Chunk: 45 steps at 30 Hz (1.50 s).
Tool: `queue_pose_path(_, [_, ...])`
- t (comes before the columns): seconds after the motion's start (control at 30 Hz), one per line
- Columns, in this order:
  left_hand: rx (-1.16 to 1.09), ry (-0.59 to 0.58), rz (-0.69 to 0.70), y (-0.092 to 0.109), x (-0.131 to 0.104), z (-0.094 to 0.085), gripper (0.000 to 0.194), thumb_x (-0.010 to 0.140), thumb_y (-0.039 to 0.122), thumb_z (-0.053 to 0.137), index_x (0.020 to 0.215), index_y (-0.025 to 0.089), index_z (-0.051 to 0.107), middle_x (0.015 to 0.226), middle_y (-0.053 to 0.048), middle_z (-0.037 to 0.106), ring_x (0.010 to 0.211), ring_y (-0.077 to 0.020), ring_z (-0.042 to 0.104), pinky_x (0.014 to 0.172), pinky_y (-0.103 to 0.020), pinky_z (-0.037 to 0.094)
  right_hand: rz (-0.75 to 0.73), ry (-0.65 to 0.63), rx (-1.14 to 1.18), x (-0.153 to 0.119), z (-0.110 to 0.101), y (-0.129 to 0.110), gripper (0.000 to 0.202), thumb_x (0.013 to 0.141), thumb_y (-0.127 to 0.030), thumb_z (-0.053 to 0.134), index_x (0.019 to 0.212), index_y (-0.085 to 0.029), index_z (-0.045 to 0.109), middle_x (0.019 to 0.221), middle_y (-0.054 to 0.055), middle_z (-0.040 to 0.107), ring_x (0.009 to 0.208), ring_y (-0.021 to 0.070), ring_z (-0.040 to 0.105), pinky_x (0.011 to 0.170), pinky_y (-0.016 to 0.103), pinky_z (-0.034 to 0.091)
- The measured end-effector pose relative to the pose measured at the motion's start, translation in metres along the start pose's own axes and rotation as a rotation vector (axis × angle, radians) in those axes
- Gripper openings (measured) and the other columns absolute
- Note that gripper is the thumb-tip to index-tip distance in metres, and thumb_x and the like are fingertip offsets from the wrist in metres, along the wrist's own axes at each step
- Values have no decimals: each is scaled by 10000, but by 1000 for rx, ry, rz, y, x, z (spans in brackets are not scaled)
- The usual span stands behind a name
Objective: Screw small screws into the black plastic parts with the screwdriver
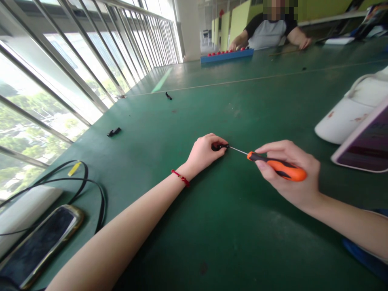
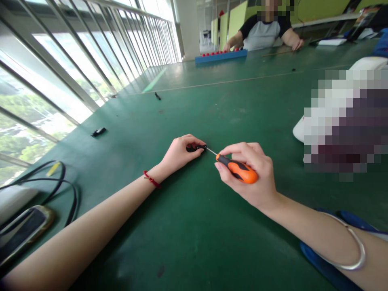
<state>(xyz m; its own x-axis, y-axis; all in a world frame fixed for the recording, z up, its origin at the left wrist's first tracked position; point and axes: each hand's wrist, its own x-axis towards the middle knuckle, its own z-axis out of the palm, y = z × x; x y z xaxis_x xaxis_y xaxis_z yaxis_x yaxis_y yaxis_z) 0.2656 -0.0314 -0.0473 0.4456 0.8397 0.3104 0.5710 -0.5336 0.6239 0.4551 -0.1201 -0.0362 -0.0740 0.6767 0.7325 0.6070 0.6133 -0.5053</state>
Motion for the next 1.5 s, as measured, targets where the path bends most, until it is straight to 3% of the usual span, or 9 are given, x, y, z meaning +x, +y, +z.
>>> queue_pose_path(0.13, [-5, 0, 0, 0, 0, 0, 209, 749, 200, 575, 902, 167, 713, 854, -22, 651, 728, -113, 591, 698, -224, 484, -44, 153, 99, 2, 2, 2, 391, 675, -158, 675, 1035, -262, 560, 904, 32, 581, 729, 164, 595, 636, 321, 505])
queue_pose_path(0.23, [-2, 1, 8, 0, 0, 0, 209, 748, 198, 575, 904, 169, 712, 856, -23, 652, 729, -114, 592, 695, -224, 486, -44, 109, 161, 3, 1, 4, 540, 635, -158, 707, 1124, -272, 508, 820, 10, 554, 692, 169, 574, 617, 331, 504])
queue_pose_path(0.4, [5, 3, 0, 0, 0, -1, 211, 748, 199, 577, 908, 167, 711, 863, -26, 655, 731, -116, 595, 694, -224, 490, -10, 15, -2, 0, 0, 1, 193, 726, -181, 652, 888, -262, 586, 725, -7, 611, 671, 160, 586, 631, 323, 486])
queue_pose_path(0.6, [11, 0, 10, -1, 0, -1, 212, 748, 200, 576, 908, 171, 712, 856, -24, 653, 730, -115, 596, 696, -223, 490, -68, 134, 188, 4, 3, 3, 602, 612, -150, 720, 1153, -272, 487, 886, 19, 527, 731, 158, 551, 629, 316, 501])
queue_pose_path(0.8, [8, 0, 6, -1, 0, -1, 210, 748, 204, 579, 909, 167, 710, 866, -26, 660, 730, -114, 600, 699, -222, 493, -23, -15, -7, 1, -1, 0, 137, 736, -207, 662, 838, -263, 588, 737, -6, 630, 673, 158, 598, 637, 316, 495])
queue_pose_path(1.0, [16, -3, 10, 0, 0, -1, 209, 752, 200, 573, 909, 175, 709, 861, -24, 655, 735, -118, 600, 702, -225, 493, -19, 115, 142, 3, 2, 3, 523, 644, -154, 706, 1113, -278, 511, 821, 9, 564, 703, 175, 582, 624, 334, 509])
queue_pose_path(1.17, [13, -5, 13, -1, 0, -1, 209, 753, 200, 574, 909, 172, 710, 863, -25, 656, 733, -115, 600, 703, -222, 495, 45, -4, 5, 3, -1, 1, 70, 761, -232, 634, 805, -262, 589, 660, -15, 601, 600, 151, 569, 575, 315, 460])
queue_pose_path(1.37, [17, 1, 11, 0, 0, -1, 201, 745, 197, 573, 897, 170, 701, 856, -24, 657, 728, -116, 598, 695, -222, 493, 13, 144, 153, 5, 3, 3, 464, 663, -151, 690, 1074, -268, 508, 794, 5, 555, 689, 171, 581, 629, 334, 498])
queue_pose_path(1.5, [20, 6, 28, 0, 0, 0, 191, 738, 187, 572, 895, 163, 679, 858, -25, 658, 730, -118, 595, 695, -227, 490, 97, 80, 116, 4, 3, 1, 278, 698, -222, 690, 914, -257, 518, 586, -52, 503, 496, 123, 506, 463, 268, 414])
